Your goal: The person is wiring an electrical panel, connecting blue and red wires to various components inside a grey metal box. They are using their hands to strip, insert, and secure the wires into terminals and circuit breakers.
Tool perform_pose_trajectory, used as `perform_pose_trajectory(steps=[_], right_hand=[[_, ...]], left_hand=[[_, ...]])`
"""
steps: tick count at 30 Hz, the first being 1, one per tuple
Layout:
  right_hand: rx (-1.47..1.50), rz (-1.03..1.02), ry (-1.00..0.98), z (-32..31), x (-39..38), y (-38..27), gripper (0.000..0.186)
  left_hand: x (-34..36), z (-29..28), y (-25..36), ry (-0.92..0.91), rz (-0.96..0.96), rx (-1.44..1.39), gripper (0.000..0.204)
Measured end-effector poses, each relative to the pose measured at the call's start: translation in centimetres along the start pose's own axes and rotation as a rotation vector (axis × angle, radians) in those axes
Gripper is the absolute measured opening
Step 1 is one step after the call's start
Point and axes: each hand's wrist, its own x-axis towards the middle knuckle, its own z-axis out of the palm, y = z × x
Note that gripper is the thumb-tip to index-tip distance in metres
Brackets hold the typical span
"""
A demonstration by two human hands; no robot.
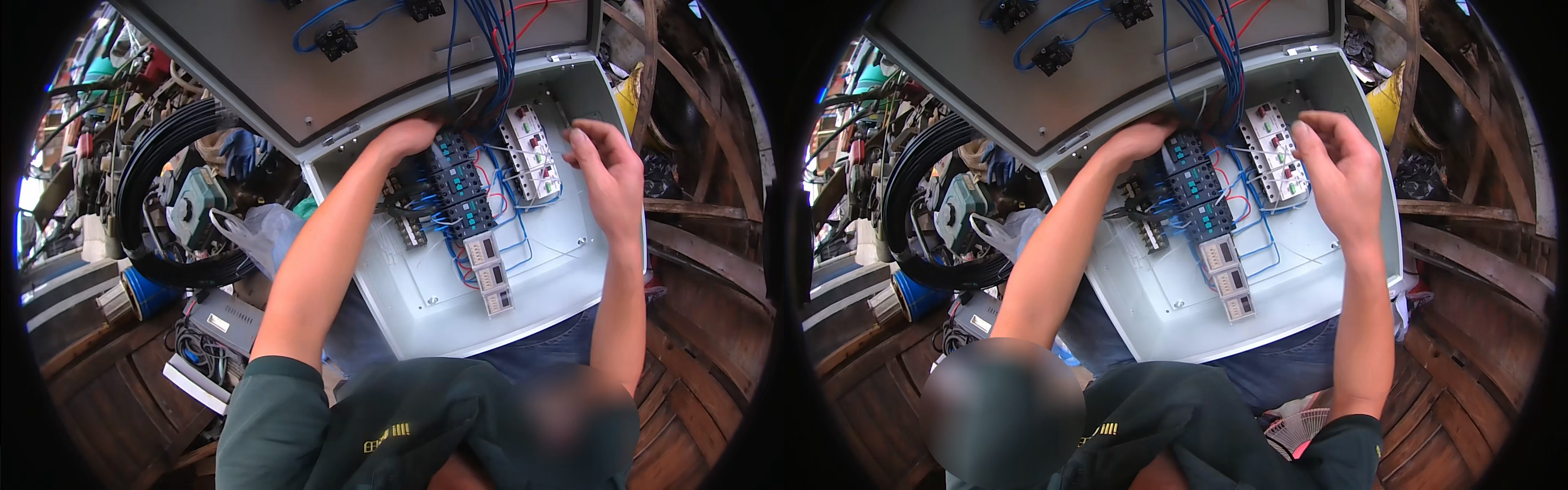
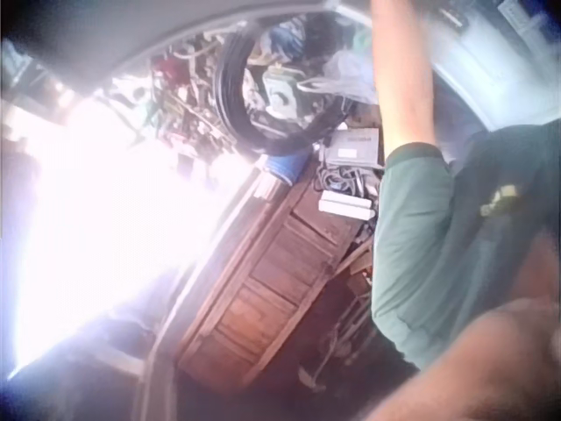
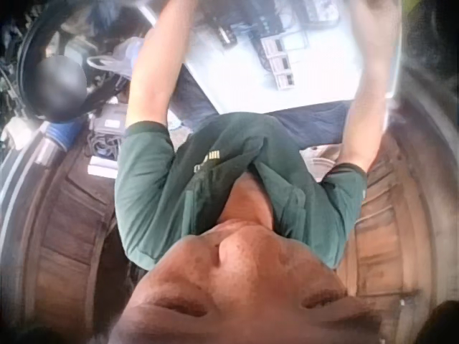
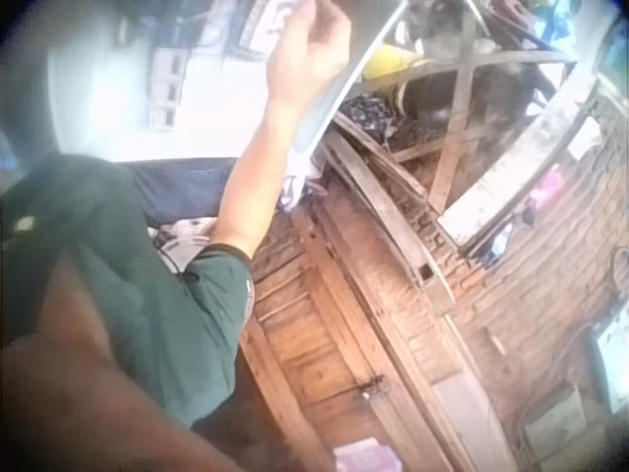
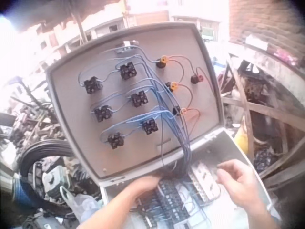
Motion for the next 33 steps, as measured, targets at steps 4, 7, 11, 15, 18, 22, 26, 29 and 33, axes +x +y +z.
perform_pose_trajectory(steps=[4, 7, 11, 15, 18, 22, 26, 29, 33], right_hand=[[-0.192, -0.027, -0.217, -3.9, -5.1, 1.7, 0.018], [-0.077, 0.101, -0.238, -3.9, -5.7, 4.0, 0.019], [-0.263, -0.059, -0.203, -4.5, -5.7, 3.2, 0.019], [-0.325, -0.015, -0.275, -4.6, -6.3, 3.5, 0.019], [-0.34, -0.05, -0.342, -4.6, -6.4, 3.7, 0.02], [-0.447, -0.029, -0.413, -4.2, -6.5, 4.6, 0.023], [-0.442, 0.002, -0.454, -4.4, -6.8, 4.3, 0.025], [-0.473, -0.008, -0.457, -4.6, -6.7, 4.3, 0.024], [-0.468, 0.01, -0.478, -4.8, -6.7, 4.5, 0.025]], left_hand=[[-5.2, -5.1, 1.4, -0.188, 0.024, 0.595, 0.032], [-8.8, -5.8, -0.6, -0.299, 0.022, 0.877, 0.022], [-13.8, -3.4, 1.0, -0.442, -0.108, 1.072, 0.024], [-17.9, 1.7, -0.2, -0.758, 0.021, 1.23, 0.024], [-19.8, 4.9, -3.7, -0.918, 0.189, 1.476, 0.031], [-19.1, 6.9, -5.2, -0.818, 0.313, 1.746, 0.041], [-18.1, 7.2, -7.3, -0.761, 0.191, 1.701, 0.036], [-17.5, 7.3, -6.3, -0.822, 0.161, 1.704, 0.035], [-16.7, 6.8, -6.2, -0.826, 0.235, 1.63, 0.021]])
